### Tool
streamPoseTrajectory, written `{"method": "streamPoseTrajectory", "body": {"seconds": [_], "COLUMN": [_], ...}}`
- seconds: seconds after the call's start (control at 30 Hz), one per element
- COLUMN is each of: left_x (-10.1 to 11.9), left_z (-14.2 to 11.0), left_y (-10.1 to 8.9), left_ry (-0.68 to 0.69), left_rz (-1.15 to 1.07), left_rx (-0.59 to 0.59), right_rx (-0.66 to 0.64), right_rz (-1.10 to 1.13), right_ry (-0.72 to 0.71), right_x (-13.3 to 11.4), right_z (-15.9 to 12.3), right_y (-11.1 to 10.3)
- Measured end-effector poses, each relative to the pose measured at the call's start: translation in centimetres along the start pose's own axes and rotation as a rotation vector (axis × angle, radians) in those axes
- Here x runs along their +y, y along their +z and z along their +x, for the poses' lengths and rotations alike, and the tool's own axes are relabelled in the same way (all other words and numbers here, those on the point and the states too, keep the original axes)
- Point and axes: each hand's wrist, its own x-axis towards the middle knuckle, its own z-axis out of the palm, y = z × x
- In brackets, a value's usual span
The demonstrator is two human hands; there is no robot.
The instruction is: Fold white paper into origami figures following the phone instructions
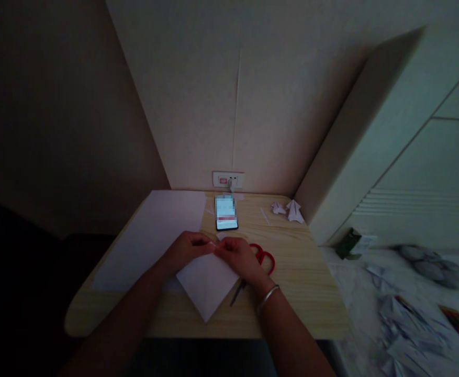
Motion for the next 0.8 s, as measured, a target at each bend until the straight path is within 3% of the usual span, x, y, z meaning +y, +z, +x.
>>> {"method": "streamPoseTrajectory", "body": {"seconds": [0.2, 0.3, 0.4, 0.5, 0.6, 0.8], "left_x": [0.3, 0.6, 0.8, 0.8, 0.6, 0.1], "left_z": [0.1, 0.2, 0.3, 0.3, 0.4, 0.3], "left_y": [-0.2, -1.0, -2.0, -2.1, -1.3, 0.4], "left_ry": [0.025, -0.026, -0.066, -0.084, -0.080, 0.025], "left_rz": [-0.032, -0.149, -0.295, -0.371, -0.337, -0.113], "left_rx": [0.103, 0.280, 0.484, 0.586, 0.546, 0.367], "right_rx": [-0.013, 0.016, 0.142, 0.339, 0.376, 0.204], "right_rz": [0.054, 0.067, 0.094, 0.162, 0.228, 0.144], "right_ry": [-0.003, -0.029, -0.045, -0.107, -0.171, -0.064], "right_x": [-0.4, -0.4, -0.4, -0.5, -0.6, -0.2], "right_z": [0.0, 0.1, 0.2, 0.3, 0.5, 0.6], "right_y": [0.2, -0.5, -1.4, -1.8, -1.3, -0.4]}}
